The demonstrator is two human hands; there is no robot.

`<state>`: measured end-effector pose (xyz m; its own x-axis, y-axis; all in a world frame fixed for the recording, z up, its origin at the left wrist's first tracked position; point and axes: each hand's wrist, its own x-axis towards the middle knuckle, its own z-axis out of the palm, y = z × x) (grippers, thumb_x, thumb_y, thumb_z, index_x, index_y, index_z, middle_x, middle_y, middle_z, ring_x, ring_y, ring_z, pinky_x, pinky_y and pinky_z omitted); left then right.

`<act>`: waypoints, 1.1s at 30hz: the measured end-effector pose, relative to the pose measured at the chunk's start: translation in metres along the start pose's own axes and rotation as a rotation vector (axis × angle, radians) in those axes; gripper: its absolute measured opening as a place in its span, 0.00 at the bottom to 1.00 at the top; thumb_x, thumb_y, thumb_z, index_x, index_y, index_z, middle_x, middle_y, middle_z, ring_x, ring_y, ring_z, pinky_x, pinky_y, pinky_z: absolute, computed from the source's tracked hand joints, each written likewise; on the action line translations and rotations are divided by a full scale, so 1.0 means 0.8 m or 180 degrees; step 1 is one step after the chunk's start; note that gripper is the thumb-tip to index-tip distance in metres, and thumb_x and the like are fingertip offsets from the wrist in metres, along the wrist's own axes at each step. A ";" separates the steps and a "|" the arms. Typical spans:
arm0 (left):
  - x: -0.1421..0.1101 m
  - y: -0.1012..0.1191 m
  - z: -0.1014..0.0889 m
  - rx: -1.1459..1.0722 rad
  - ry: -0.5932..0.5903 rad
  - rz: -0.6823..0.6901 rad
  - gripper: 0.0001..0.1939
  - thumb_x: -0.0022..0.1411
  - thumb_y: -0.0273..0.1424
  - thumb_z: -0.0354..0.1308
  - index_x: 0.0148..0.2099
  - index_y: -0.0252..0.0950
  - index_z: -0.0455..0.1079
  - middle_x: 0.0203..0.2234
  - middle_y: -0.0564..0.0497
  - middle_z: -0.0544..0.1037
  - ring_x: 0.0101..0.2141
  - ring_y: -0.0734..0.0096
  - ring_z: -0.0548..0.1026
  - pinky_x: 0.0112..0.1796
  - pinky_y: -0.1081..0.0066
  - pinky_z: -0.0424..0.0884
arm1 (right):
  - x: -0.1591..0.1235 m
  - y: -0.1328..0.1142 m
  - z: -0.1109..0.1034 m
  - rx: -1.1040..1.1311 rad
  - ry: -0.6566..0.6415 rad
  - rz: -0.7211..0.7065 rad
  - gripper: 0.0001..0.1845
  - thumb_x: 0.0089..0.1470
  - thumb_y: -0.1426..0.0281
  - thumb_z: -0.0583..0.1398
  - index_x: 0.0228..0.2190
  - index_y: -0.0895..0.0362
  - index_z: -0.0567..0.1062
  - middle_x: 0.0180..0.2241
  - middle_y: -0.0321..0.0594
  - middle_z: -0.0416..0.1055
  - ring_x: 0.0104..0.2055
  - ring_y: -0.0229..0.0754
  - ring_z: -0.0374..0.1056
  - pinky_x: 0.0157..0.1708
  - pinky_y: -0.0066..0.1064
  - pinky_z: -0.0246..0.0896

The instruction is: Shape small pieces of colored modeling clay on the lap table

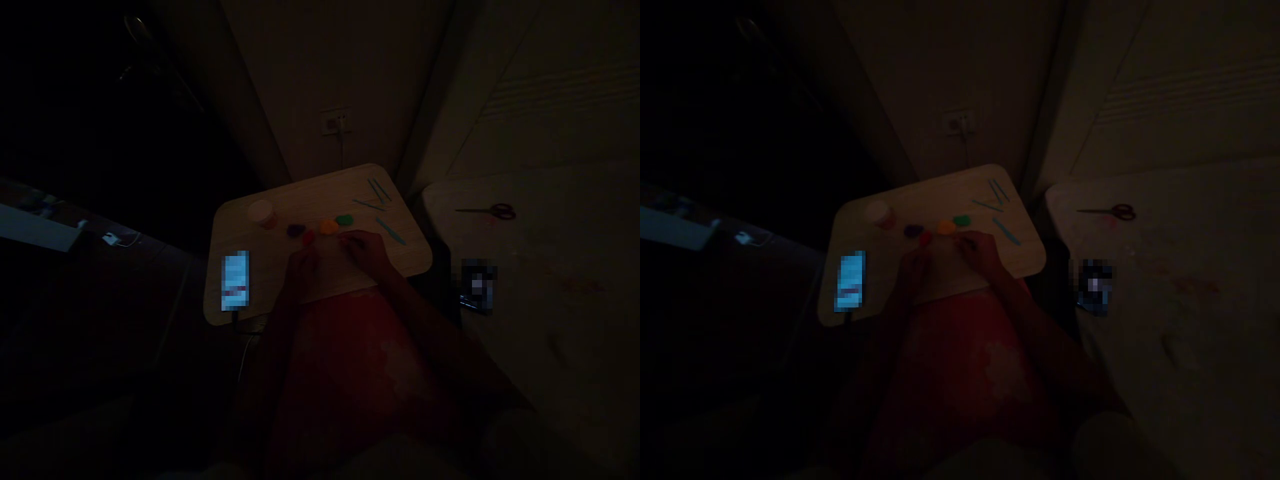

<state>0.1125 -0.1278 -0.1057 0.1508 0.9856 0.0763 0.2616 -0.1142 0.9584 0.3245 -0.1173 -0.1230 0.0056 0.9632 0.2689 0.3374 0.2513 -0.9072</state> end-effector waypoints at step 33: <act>0.000 0.002 0.002 -0.0117 -0.0017 -0.0023 0.27 0.64 0.51 0.59 0.22 0.37 0.61 0.18 0.55 0.61 0.21 0.76 0.56 0.24 0.70 0.52 | -0.001 0.007 0.005 0.0294 -0.0163 0.0191 0.18 0.64 0.68 0.54 0.45 0.56 0.83 0.33 0.41 0.83 0.28 0.41 0.77 0.32 0.32 0.72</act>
<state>0.1146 -0.1282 -0.1042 0.1539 0.9857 0.0679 0.2273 -0.1022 0.9684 0.3225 -0.1166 -0.1300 -0.0257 0.9798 0.1985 0.2498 0.1986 -0.9477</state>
